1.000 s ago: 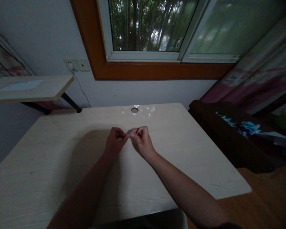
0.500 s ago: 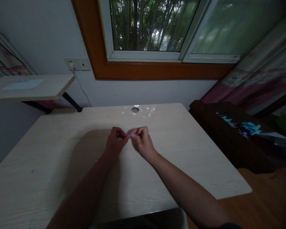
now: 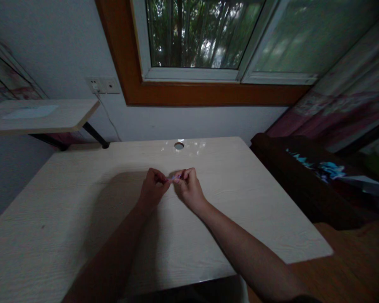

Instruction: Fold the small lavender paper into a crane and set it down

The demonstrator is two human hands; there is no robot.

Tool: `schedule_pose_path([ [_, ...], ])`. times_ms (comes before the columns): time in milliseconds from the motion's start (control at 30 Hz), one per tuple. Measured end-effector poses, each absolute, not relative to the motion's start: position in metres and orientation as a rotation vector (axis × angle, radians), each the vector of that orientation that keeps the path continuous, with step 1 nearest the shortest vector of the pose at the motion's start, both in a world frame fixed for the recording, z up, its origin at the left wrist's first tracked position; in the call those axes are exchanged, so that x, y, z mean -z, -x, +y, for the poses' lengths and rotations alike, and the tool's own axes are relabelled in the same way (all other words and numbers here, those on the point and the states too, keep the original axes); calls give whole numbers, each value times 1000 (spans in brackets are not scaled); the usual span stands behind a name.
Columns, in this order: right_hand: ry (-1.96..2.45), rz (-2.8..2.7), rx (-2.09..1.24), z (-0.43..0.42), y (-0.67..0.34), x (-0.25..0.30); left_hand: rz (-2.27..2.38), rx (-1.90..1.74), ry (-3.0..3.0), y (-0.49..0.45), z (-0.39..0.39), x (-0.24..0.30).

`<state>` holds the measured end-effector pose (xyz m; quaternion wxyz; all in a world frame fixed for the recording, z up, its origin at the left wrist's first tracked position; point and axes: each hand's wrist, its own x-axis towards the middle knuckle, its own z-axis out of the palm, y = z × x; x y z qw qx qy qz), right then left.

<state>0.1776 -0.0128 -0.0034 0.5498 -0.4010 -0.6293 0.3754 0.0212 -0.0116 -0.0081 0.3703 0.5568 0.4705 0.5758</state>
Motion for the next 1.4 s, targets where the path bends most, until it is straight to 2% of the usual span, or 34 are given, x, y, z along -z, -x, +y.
schedule_pose_path([
  [300, 954, -1395, -922, -11, -180, 8, 1267, -1425, -1447, -17, -10, 10],
  [700, 980, -1601, -687, -12, -189, -7, 1355, -1449, -1479, -13, -8, 9],
  [1400, 930, -1672, -663, -10, -188, -3, 1372, -1391, -1674, -12, -10, 6],
])
